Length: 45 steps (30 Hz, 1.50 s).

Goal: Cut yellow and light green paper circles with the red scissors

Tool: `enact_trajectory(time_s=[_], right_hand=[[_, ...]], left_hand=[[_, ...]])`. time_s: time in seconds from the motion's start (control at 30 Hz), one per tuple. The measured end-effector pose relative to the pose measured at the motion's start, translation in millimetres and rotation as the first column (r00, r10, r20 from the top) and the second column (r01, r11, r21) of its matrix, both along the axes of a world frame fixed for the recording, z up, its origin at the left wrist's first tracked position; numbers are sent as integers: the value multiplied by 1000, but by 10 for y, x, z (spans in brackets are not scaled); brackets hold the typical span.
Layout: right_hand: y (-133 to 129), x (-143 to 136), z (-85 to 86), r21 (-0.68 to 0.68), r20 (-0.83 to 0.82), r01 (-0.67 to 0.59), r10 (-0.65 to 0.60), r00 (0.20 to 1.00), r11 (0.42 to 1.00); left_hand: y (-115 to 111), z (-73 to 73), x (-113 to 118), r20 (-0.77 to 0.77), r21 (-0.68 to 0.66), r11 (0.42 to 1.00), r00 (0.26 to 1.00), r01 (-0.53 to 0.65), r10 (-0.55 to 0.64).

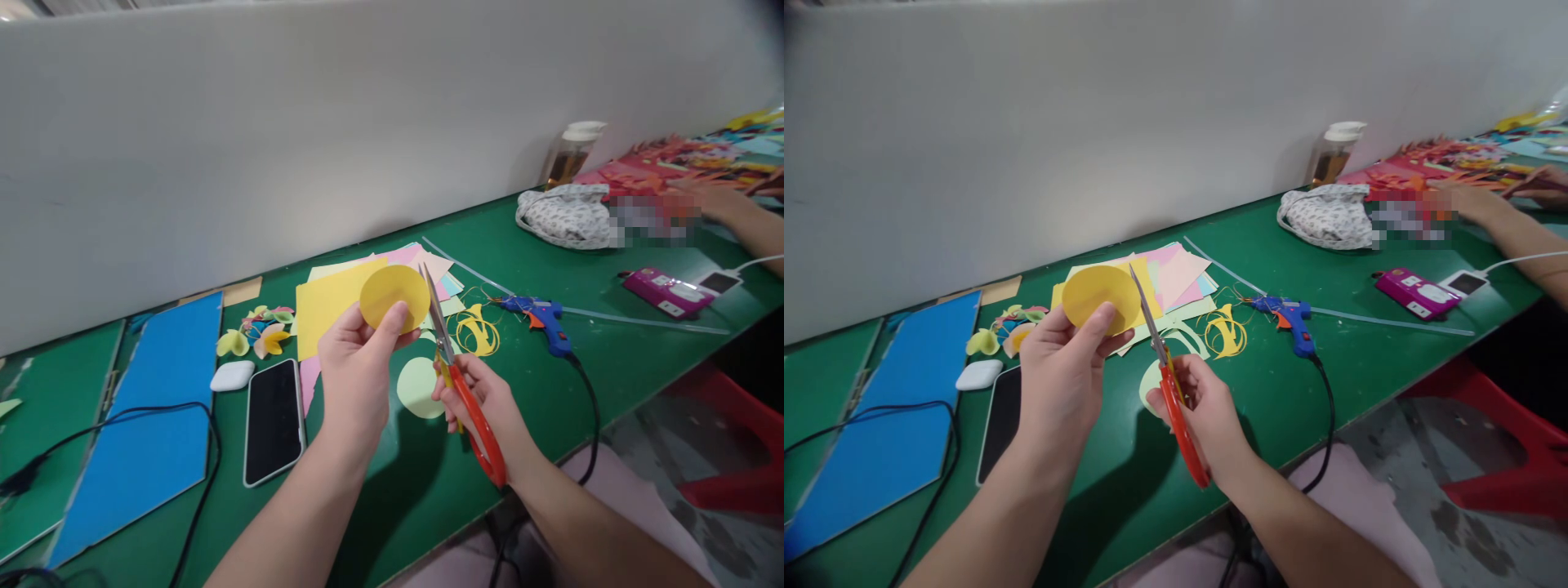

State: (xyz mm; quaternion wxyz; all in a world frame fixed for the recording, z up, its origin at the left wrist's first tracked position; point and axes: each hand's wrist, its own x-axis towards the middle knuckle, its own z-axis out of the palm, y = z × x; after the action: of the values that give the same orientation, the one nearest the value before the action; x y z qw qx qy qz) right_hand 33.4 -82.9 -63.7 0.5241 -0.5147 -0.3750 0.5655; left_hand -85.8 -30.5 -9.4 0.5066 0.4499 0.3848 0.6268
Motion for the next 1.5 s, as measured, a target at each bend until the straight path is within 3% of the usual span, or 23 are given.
enact_trajectory(time_s=[0.3, 0.63, 1.5], right_hand=[[4, 13, -31, -7, -20, 0, 0, 1000, 1000], [-3, 15, -113, 71, 2, -27, 26, 1000, 997], [12, 35, -78, 55, 32, -5, 3, 999, 998]], left_hand=[[8, 22, -1, -11, -10, 1000, 1000, -21, 21], [22, 5, -3, -37, -6, 999, 998, -52, 52], [21, 14, -21, -70, -1, 999, 997, -42, 41]])
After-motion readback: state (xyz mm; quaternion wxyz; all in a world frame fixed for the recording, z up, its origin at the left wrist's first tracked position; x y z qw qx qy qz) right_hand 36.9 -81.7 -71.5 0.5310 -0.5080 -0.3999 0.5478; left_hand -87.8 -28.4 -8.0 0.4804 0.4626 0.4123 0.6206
